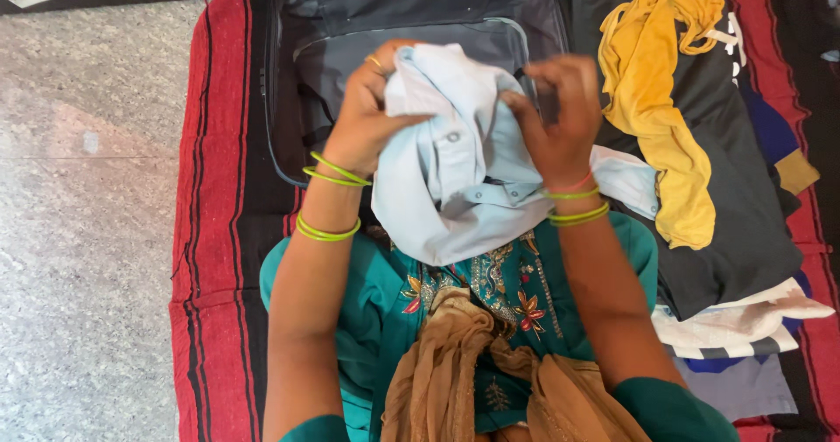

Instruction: The person folds a white shirt and several pieces of clothing by hand and places them into an open suitcase.

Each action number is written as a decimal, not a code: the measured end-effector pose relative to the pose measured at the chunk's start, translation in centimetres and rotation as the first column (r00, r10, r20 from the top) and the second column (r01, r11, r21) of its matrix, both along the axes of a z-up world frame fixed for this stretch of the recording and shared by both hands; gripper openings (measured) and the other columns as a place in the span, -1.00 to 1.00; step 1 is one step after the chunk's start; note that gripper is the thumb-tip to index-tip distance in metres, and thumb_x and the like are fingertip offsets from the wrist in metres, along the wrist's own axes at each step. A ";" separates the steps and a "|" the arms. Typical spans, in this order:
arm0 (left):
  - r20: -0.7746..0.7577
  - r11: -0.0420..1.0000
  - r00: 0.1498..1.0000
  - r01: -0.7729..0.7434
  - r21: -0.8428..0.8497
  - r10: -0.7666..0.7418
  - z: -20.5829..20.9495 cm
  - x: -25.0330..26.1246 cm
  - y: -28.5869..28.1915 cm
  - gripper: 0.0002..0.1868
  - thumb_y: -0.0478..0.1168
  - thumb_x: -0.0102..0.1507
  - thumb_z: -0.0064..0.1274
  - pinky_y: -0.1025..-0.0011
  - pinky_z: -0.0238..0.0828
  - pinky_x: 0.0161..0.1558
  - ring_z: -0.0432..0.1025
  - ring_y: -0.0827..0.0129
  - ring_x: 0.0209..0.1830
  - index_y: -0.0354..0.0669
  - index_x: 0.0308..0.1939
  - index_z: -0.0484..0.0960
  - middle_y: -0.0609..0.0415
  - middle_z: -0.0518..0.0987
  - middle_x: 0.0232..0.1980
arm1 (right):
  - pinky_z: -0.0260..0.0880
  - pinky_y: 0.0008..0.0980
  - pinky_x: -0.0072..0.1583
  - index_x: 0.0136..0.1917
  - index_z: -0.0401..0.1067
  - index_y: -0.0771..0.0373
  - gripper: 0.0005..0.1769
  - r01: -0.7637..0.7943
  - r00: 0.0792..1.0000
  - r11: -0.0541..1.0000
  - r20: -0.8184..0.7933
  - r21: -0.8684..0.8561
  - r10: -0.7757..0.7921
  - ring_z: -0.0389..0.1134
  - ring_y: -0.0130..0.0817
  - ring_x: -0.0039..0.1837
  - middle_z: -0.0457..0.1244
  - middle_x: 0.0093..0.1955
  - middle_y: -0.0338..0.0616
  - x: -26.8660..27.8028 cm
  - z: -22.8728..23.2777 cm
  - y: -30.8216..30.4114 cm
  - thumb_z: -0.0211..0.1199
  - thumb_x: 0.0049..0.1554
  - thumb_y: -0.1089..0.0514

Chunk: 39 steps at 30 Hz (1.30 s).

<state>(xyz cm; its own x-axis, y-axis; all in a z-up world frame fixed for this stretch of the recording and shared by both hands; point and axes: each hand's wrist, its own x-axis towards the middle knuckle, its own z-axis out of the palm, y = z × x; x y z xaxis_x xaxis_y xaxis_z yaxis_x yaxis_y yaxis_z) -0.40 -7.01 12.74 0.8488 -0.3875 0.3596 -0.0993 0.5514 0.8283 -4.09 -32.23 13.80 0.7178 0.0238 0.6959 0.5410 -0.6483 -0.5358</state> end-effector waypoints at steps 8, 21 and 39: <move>-0.112 0.979 0.992 -0.085 -0.184 0.065 4.4 -2.3 2.7 -0.35 -0.64 0.18 0.15 0.35 0.43 0.34 0.48 0.33 0.22 -0.33 0.34 0.40 0.00 0.55 0.19 | 0.16 -0.06 0.48 0.44 0.32 0.34 -0.41 -0.009 1.000 0.942 -0.006 -0.335 0.007 0.30 -0.06 0.45 0.26 0.44 0.01 -2.8 -3.0 0.3 0.35 0.25 0.03; 0.009 0.952 0.969 -0.240 -0.189 0.246 10.3 -2.8 5.6 -0.64 -0.63 0.26 0.13 0.37 0.51 0.14 0.53 0.29 0.00 -0.38 0.10 0.51 -0.04 0.59 0.01 | 0.02 -0.31 0.58 0.66 -0.04 0.37 0.11 -0.629 -0.004 0.305 -0.396 0.714 0.918 0.03 -0.31 0.64 0.06 0.64 -0.07 3.2 -12.7 0.0 0.38 0.16 -0.30; -0.057 0.823 0.907 -0.403 -0.401 0.416 5.7 5.4 16.4 -0.92 -0.42 0.43 0.01 0.36 0.45 0.04 0.51 0.34 -0.09 -0.25 0.00 0.55 0.04 0.57 -0.08 | 0.36 -0.39 0.23 0.33 0.41 0.31 -0.34 -0.589 0.159 0.603 -0.654 0.538 0.739 0.32 -0.49 0.19 0.36 0.20 -0.17 3.9 -7.5 -5.3 0.47 -0.01 0.13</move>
